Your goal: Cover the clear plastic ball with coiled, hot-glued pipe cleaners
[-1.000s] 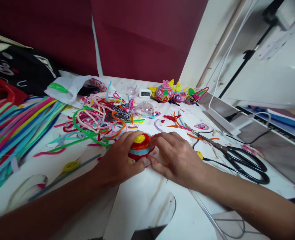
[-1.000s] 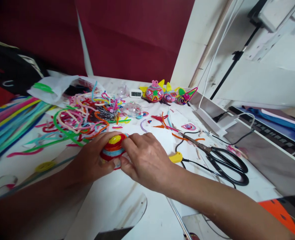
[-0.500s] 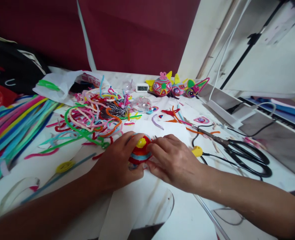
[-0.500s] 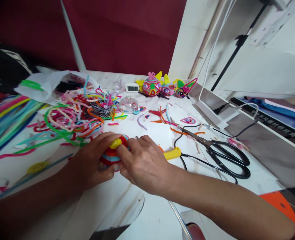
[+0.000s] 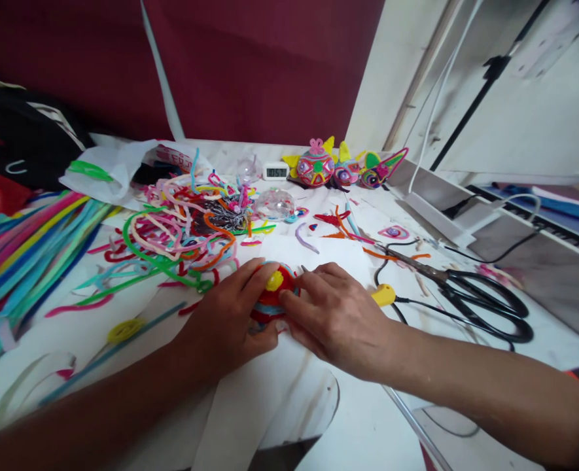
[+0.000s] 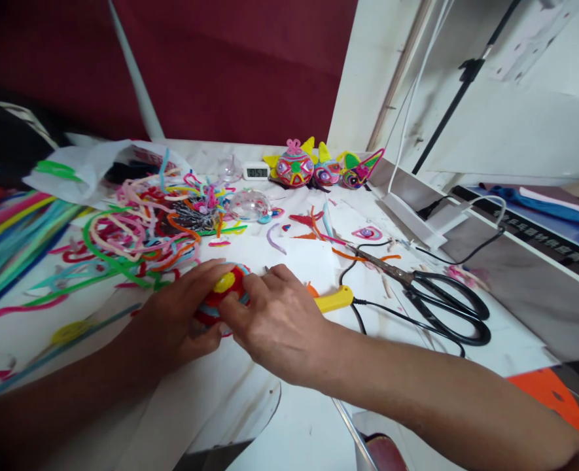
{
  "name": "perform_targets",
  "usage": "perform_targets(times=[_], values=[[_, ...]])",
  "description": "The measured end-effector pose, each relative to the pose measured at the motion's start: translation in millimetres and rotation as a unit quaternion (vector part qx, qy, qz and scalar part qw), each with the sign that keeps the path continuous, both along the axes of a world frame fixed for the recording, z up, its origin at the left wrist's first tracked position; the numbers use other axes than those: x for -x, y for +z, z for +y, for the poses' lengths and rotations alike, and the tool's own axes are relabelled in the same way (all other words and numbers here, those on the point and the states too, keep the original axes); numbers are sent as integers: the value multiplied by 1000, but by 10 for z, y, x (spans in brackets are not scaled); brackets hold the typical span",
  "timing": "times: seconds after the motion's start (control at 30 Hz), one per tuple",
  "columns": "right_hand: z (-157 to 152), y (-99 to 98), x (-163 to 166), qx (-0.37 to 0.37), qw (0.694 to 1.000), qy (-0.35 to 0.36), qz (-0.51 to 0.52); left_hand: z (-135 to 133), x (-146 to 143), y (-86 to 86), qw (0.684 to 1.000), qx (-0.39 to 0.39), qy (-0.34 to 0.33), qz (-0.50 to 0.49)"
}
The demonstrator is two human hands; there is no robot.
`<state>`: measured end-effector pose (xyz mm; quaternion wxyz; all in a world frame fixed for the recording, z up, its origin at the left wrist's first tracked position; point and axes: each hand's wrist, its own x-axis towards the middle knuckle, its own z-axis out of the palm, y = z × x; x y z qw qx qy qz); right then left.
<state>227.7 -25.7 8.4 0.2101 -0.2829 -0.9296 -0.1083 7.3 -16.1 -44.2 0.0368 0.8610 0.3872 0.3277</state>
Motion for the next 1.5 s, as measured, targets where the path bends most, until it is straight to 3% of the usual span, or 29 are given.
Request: perform_targets(times=[0.43,0.67,0.87,1.03,1.2,1.37,1.5], values=[[30,-89,83,-81,996,-9,43,28,83,-144,997,-52,23,46],[36,-90,111,-93,993,-17,67,68,92,-7,984,-141,6,112],[29,-103,128,-93,994,-24,59,111,130,-55,989,-112,-16,93],[4,-120,141,-101,994,-34,33,102,77,-22,979,-175,6,109],[-6,-121,147,-105,994,-22,33,104,52,36,976,-185,13,114],[39,-181,210,-138,986,-20,95,131,123,-54,971,-179,-10,157],[115,-290,287,-203,967,-20,156,146,126,-198,979,-176,11,104]])
